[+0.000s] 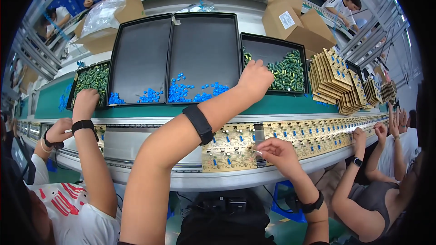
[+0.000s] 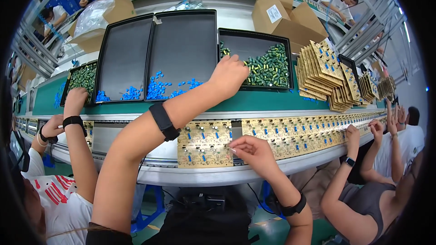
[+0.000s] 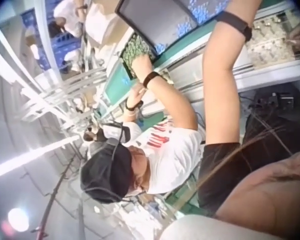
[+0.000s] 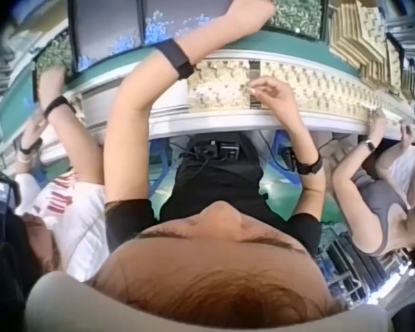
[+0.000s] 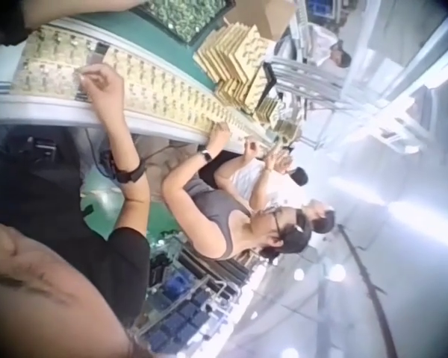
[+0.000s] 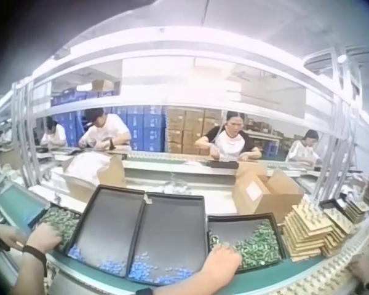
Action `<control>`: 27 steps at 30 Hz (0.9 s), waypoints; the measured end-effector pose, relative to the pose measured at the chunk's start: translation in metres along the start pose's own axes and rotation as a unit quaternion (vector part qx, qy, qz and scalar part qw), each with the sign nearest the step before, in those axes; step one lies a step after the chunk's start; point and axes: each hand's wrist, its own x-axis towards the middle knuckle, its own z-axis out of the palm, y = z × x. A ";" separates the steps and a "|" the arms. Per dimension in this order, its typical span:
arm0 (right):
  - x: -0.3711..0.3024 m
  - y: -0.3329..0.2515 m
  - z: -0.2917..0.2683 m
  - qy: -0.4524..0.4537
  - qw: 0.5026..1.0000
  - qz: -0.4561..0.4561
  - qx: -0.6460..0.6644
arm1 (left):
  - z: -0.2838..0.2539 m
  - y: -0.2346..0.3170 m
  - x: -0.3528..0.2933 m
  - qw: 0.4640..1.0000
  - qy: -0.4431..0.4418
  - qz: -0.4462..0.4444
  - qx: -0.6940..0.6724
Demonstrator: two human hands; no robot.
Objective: The person picks up green and blue capacitors from trays and inserts them into circuit boards on a conveyor belt.
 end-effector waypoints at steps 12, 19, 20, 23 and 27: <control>0.008 -0.006 0.029 0.040 0.908 -0.177 -0.378 | -0.024 -0.009 -0.033 0.985 0.134 0.049 -0.096; 0.014 -0.013 0.035 0.031 0.903 -0.168 -0.393 | -0.051 -0.013 -0.075 0.968 0.104 -0.001 -0.230; 0.017 -0.014 0.035 0.033 0.904 -0.169 -0.391 | -0.056 -0.013 -0.081 0.956 0.075 -0.039 -0.280; 0.023 -0.018 0.038 0.019 0.816 -0.283 -0.503 | -0.071 -0.017 -0.094 0.912 -0.035 -0.120 -0.390; 0.030 -0.025 0.043 -0.047 0.745 -0.268 -0.608 | -0.086 -0.029 -0.112 0.758 -0.184 -0.248 -0.575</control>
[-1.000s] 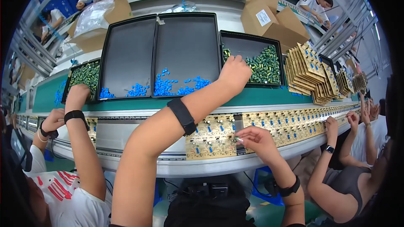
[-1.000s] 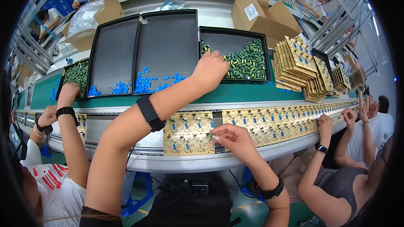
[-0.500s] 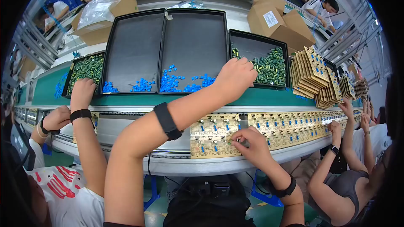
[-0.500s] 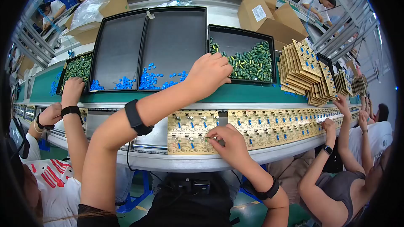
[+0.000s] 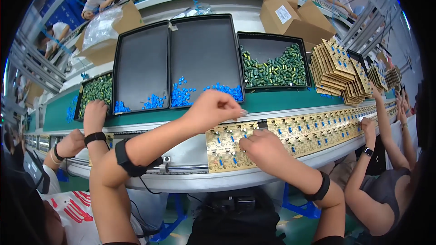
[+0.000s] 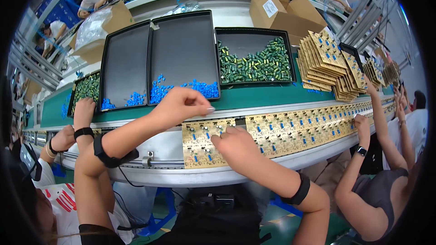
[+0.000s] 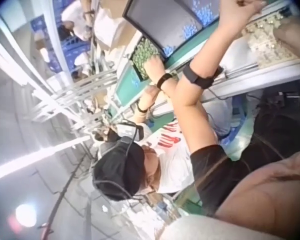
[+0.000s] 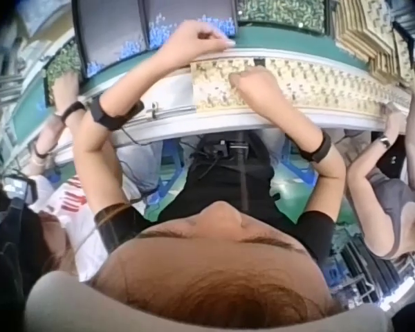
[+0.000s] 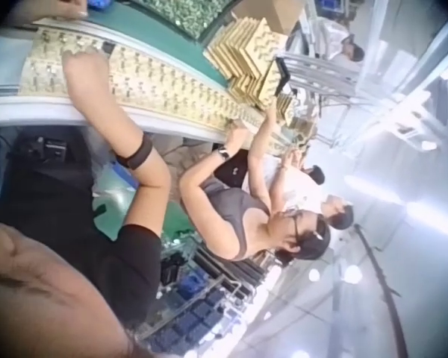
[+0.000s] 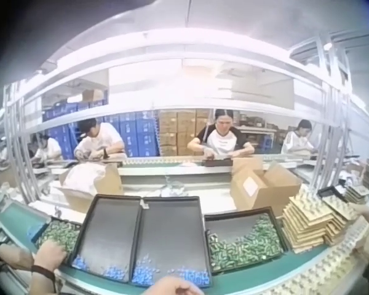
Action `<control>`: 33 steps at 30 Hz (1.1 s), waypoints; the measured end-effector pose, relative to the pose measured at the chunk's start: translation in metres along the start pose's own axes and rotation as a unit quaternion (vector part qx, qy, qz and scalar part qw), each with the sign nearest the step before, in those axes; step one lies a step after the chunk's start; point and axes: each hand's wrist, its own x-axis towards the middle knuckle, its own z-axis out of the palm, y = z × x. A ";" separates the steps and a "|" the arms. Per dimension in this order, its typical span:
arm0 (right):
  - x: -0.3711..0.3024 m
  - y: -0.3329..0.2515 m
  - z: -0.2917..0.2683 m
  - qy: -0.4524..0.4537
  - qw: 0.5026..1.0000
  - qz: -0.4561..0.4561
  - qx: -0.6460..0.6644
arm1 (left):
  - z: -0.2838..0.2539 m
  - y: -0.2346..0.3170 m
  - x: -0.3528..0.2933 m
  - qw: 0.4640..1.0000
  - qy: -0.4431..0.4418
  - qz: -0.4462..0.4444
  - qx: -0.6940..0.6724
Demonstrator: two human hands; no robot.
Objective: The person picks up green and blue capacitors from trays and inserts them into circuit boards on a conveyor belt.
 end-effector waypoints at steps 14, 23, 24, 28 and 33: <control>0.115 0.057 -0.006 0.090 0.994 0.032 -0.059 | -0.004 -0.019 -0.060 0.997 -0.042 -0.042 -0.043; 0.125 0.064 0.003 0.043 0.998 0.031 0.018 | 0.022 -0.032 -0.063 0.938 -0.007 0.142 0.317; 0.124 0.065 0.006 0.076 0.996 0.016 0.051 | 0.022 -0.033 -0.063 0.922 -0.010 0.155 0.355; 0.117 0.066 0.009 0.129 0.988 0.025 0.082 | 0.029 -0.032 -0.060 0.881 -0.026 0.185 0.435; 0.117 0.063 0.014 0.217 0.970 0.017 0.112 | 0.031 -0.029 -0.059 0.877 -0.029 0.164 0.450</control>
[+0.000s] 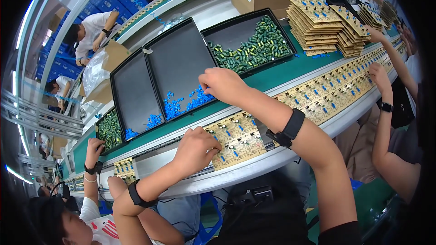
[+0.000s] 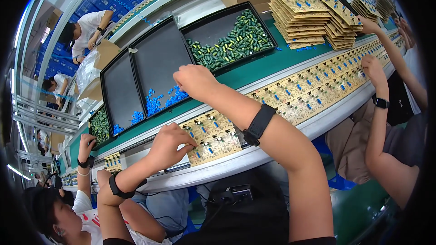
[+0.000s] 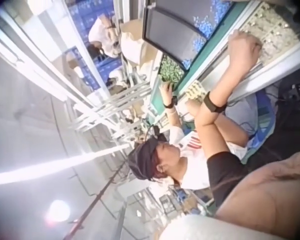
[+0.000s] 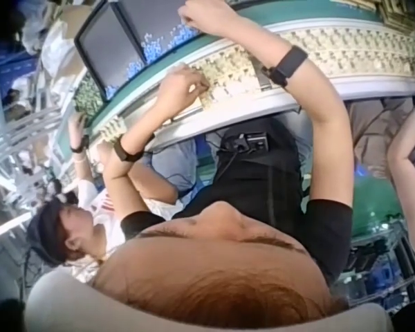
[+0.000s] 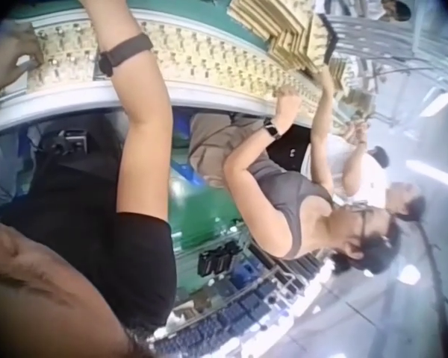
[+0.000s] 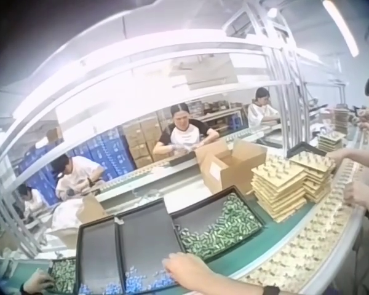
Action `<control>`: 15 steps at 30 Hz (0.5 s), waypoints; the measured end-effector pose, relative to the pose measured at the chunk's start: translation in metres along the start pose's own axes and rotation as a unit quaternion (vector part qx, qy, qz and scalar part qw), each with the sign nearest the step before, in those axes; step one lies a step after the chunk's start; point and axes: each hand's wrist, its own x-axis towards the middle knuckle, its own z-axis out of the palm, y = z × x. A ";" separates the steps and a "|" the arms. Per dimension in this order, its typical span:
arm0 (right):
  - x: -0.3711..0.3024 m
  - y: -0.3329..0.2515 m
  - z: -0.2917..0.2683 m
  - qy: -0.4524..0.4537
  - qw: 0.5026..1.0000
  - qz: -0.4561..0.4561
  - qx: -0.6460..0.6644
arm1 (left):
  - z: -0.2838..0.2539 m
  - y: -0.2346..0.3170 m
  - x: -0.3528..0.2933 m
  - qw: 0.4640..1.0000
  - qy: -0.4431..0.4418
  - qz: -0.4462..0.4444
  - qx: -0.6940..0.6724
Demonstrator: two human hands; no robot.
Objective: The person picks up green and blue capacitors from trays and inserts them into circuit boards on a conveyor belt.
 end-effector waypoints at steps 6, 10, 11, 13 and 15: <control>-0.002 -0.005 -0.001 0.034 0.998 0.025 0.050 | 0.005 0.004 -0.001 0.999 0.014 -0.003 0.044; -0.006 -0.006 -0.004 0.062 0.993 0.031 0.097 | 0.006 0.014 0.000 0.994 0.031 0.027 0.106; -0.009 -0.008 -0.007 0.061 0.993 0.032 0.096 | 0.008 0.017 -0.001 0.994 0.032 0.027 0.104; -0.020 -0.016 -0.018 0.065 0.991 0.075 0.091 | 0.012 0.025 -0.003 0.978 0.020 0.067 0.195; -0.035 -0.030 -0.035 0.055 0.989 0.107 0.087 | 0.011 0.022 -0.006 0.981 0.022 0.064 0.183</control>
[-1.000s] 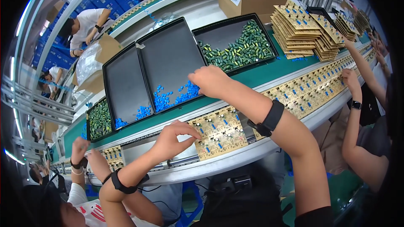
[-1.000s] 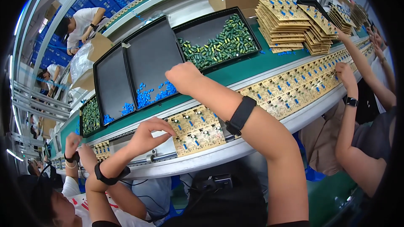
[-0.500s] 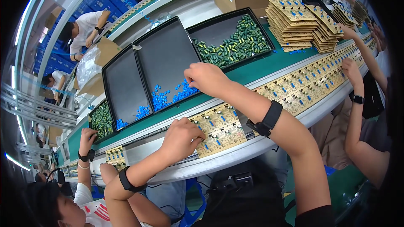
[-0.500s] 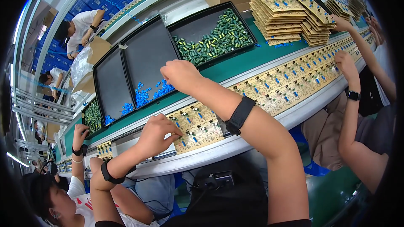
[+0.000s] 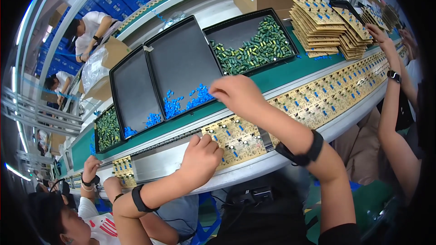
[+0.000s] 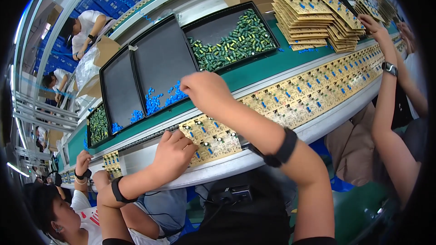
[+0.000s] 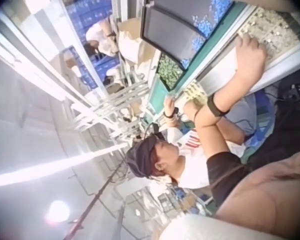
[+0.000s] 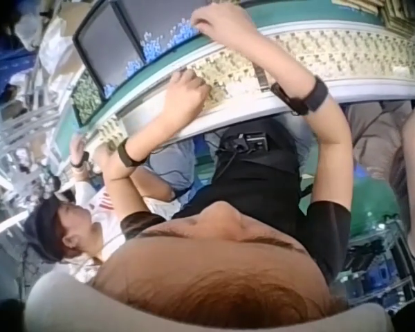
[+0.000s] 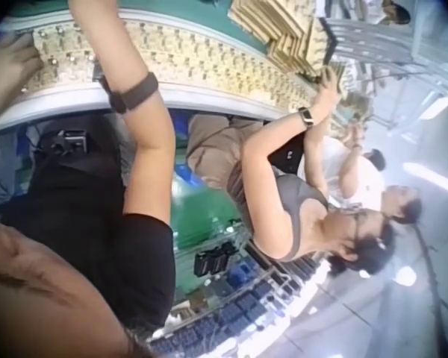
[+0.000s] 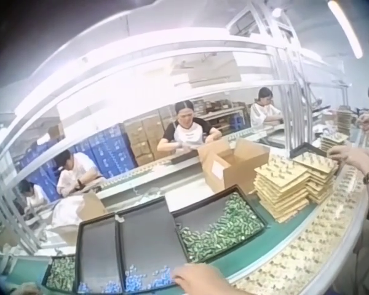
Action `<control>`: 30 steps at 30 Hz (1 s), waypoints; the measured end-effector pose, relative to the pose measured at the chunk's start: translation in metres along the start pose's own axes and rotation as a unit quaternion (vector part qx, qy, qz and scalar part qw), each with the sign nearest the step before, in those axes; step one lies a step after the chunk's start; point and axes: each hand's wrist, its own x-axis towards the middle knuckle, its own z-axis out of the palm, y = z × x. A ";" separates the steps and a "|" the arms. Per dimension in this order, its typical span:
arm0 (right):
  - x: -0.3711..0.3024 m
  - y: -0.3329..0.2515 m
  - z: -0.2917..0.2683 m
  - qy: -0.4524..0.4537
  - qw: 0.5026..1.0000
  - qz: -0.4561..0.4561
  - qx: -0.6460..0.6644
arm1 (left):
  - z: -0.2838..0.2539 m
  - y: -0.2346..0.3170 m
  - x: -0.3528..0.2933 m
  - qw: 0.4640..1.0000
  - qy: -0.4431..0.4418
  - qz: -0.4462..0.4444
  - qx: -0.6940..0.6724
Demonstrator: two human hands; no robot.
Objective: The person picks up green and blue capacitors from trays and inserts them into circuit boards on a conveyor belt.
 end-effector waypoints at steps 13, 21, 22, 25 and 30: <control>-0.143 -0.042 -0.008 -0.051 0.980 0.193 -0.018 | 0.000 -0.120 0.073 0.988 0.097 -0.115 -0.021; -0.150 -0.039 0.003 0.056 0.983 0.168 -0.045 | 0.013 -0.117 0.084 0.987 0.097 -0.099 -0.079; -0.149 -0.039 0.005 0.054 0.983 0.167 -0.046 | 0.013 -0.117 0.084 0.984 0.109 -0.106 -0.090; -0.148 -0.037 0.008 0.051 0.985 0.159 -0.048 | 0.013 -0.116 0.080 0.977 0.131 -0.127 -0.109; -0.146 -0.036 0.013 0.056 0.984 0.151 -0.074 | 0.013 -0.116 0.077 0.965 0.154 -0.169 -0.131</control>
